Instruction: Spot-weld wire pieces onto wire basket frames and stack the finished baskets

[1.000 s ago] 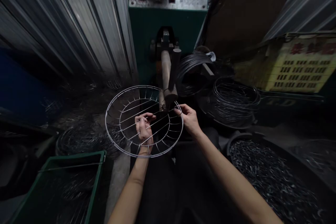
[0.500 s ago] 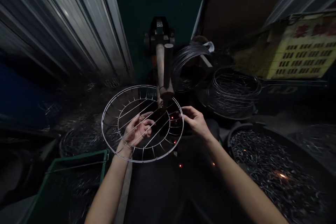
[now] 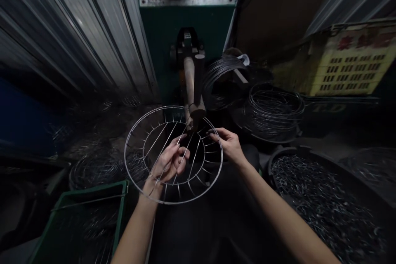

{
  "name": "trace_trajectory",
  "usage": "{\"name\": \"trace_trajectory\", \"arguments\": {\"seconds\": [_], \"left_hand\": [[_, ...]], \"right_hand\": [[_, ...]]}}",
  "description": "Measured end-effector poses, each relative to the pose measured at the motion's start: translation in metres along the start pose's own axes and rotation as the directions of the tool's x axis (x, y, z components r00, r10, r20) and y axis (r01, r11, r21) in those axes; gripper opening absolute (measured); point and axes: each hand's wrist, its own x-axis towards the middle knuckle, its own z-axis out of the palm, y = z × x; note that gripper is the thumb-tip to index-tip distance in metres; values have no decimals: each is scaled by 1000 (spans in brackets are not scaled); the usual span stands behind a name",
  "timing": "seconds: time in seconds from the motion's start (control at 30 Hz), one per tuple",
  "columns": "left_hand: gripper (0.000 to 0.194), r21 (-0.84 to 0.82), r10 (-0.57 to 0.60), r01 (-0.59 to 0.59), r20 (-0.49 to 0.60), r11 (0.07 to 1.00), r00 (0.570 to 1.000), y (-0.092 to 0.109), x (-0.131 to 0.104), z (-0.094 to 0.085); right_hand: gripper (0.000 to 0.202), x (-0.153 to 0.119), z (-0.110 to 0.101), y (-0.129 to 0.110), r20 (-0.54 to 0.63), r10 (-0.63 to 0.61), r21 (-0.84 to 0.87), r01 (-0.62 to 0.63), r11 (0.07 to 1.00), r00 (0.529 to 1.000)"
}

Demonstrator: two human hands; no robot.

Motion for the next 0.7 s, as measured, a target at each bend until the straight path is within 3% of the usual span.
{"name": "trace_trajectory", "arguments": {"seconds": [0.13,0.3,0.7], "left_hand": [[49,-12,80,-81,-49,997,996,-3,5,1],[48,-24,123,-125,-85,992,989,-4,8,-1],[51,-21,149,-153,-139,988,979,-8,8,2]], "right_hand": [[39,21,13,2,-52,43,108,-38,993,998],[57,37,21,5,18,64,217,-66,974,998],[59,49,26,11,72,65,269,-82,960,995]]}}
